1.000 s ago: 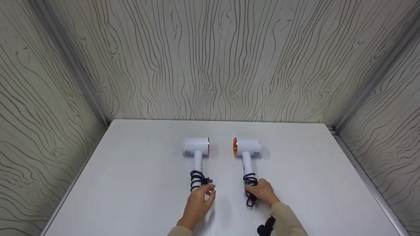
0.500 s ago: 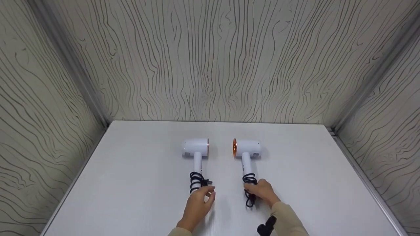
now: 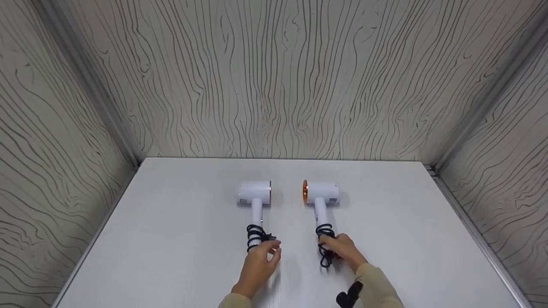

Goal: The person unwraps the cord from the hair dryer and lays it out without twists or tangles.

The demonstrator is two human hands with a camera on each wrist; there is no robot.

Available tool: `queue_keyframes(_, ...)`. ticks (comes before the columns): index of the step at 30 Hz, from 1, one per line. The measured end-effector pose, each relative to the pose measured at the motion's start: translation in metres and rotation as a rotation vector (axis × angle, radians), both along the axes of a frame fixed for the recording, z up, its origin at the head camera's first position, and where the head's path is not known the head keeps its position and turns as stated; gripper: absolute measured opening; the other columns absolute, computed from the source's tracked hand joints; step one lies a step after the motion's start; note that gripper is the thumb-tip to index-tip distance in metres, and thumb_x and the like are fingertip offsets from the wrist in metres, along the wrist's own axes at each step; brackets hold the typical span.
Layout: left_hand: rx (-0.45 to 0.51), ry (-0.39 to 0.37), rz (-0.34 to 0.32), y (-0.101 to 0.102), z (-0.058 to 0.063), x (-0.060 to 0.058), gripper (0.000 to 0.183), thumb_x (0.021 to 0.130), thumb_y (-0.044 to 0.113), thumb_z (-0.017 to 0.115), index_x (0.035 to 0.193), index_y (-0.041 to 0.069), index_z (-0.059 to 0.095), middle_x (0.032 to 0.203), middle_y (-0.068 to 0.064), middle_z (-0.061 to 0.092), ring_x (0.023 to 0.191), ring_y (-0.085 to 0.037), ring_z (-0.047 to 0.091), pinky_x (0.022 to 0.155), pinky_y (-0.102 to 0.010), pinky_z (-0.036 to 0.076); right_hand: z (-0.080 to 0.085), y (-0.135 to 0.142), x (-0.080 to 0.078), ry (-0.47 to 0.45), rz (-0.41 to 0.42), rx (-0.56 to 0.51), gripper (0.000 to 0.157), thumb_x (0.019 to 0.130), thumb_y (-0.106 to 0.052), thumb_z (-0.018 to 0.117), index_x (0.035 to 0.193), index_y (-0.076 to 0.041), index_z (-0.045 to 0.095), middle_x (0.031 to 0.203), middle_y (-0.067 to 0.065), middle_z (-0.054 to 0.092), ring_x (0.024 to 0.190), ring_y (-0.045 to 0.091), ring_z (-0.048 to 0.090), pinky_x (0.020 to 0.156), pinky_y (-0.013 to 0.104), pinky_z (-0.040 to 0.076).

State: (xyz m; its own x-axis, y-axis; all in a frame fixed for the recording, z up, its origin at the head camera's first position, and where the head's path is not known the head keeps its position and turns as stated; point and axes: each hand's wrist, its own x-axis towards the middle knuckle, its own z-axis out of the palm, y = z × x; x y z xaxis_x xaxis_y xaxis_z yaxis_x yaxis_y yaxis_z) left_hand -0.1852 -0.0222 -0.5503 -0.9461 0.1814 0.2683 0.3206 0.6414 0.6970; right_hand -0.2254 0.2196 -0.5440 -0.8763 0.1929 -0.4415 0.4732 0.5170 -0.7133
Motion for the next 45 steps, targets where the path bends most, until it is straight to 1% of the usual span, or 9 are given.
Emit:
queue_keyframes(8, 0.010, 0.017, -0.013, 0.004, -0.003, -0.011, 0.018, 0.091, 0.013, 0.062, 0.104, 0.004, 0.070, 0.095, -0.006, 0.074, 0.082, -0.015, 0.070, 0.067, -0.020, 0.056, -0.002, 0.002, 0.000, -0.013, -0.034, -0.040, 0.058, 0.078, -0.038, 0.065, 0.109, 0.009, 0.049, 0.092, 0.014, 0.058, 0.080, 0.021, 0.056, 0.065, 0.025, 0.046)
queue_keyframes(14, 0.019, -0.053, -0.017, 0.006, -0.001, -0.013, 0.021, 0.093, 0.016, 0.061, 0.108, 0.004, 0.069, 0.099, -0.006, 0.074, 0.086, -0.015, 0.069, 0.070, -0.022, 0.056, -0.004, 0.004, 0.001, -0.013, -0.057, -0.094, 0.062, 0.079, -0.038, 0.068, 0.112, 0.011, 0.051, 0.094, 0.014, 0.060, 0.081, 0.021, 0.057, 0.070, 0.027, 0.050)
queue_keyframes(21, 0.030, -0.037, -0.020, 0.007, 0.000, -0.012, 0.019, 0.092, 0.014, 0.061, 0.106, 0.004, 0.070, 0.097, -0.006, 0.074, 0.085, -0.015, 0.069, 0.069, -0.022, 0.056, -0.006, 0.008, 0.002, 0.010, -0.045, -0.159, 0.052, 0.080, -0.038, 0.072, 0.104, 0.007, 0.063, 0.091, 0.008, 0.062, 0.082, 0.018, 0.055, 0.076, 0.028, 0.048)
queue_keyframes(25, 0.025, -0.032, -0.011, 0.009, -0.001, -0.011, 0.019, 0.092, 0.015, 0.062, 0.105, 0.005, 0.070, 0.096, -0.005, 0.074, 0.083, -0.014, 0.068, 0.067, -0.020, 0.054, -0.008, 0.008, 0.002, 0.028, -0.038, -0.180, 0.050, 0.082, -0.035, 0.073, 0.105, 0.008, 0.066, 0.093, 0.009, 0.065, 0.083, 0.018, 0.056, 0.077, 0.028, 0.049)
queue_keyframes(29, 0.026, -0.032, -0.010, 0.010, -0.002, -0.011, 0.019, 0.092, 0.015, 0.062, 0.105, 0.005, 0.070, 0.096, -0.005, 0.074, 0.083, -0.014, 0.068, 0.065, -0.019, 0.053, -0.010, 0.010, 0.004, 0.055, -0.029, -0.177, 0.057, 0.084, -0.035, 0.072, 0.113, 0.013, 0.062, 0.101, 0.014, 0.067, 0.087, 0.019, 0.059, 0.085, 0.032, 0.052)
queue_keyframes(32, 0.034, -0.033, -0.009, 0.010, -0.002, -0.010, 0.019, 0.092, 0.015, 0.062, 0.105, 0.006, 0.070, 0.097, -0.005, 0.074, 0.083, -0.014, 0.069, 0.066, -0.019, 0.054, -0.012, 0.012, 0.006, 0.091, -0.035, -0.190, 0.059, 0.085, -0.033, 0.071, 0.116, 0.016, 0.060, 0.101, 0.014, 0.068, 0.086, 0.017, 0.059, 0.083, 0.030, 0.052)
queue_keyframes(36, 0.035, -0.024, -0.021, 0.010, -0.002, -0.009, 0.018, 0.092, 0.014, 0.062, 0.105, 0.005, 0.070, 0.098, -0.006, 0.074, 0.084, -0.014, 0.068, 0.067, -0.019, 0.054, -0.015, 0.017, 0.010, 0.131, -0.052, -0.244, 0.054, 0.087, -0.028, 0.069, 0.115, 0.017, 0.059, 0.101, 0.014, 0.069, 0.084, 0.014, 0.059, 0.080, 0.027, 0.052)
queue_keyframes(39, 0.036, -0.025, -0.027, 0.010, -0.003, -0.008, 0.018, 0.091, 0.013, 0.062, 0.104, 0.004, 0.070, 0.097, -0.007, 0.074, 0.083, -0.014, 0.068, 0.067, -0.020, 0.055, -0.015, 0.020, 0.013, 0.137, -0.064, -0.265, 0.054, 0.090, -0.028, 0.067, 0.117, 0.018, 0.058, 0.106, 0.018, 0.069, 0.088, 0.015, 0.062, 0.085, 0.032, 0.055)
queue_keyframes(45, 0.042, -0.084, -0.022, 0.009, -0.003, -0.007, 0.018, 0.092, 0.014, 0.061, 0.105, 0.006, 0.069, 0.098, -0.005, 0.074, 0.085, -0.014, 0.068, 0.066, -0.018, 0.053, -0.015, 0.024, 0.015, 0.127, -0.078, -0.275, 0.060, 0.090, -0.031, 0.066, 0.123, 0.017, 0.054, 0.115, 0.023, 0.066, 0.095, 0.017, 0.064, 0.092, 0.039, 0.056)
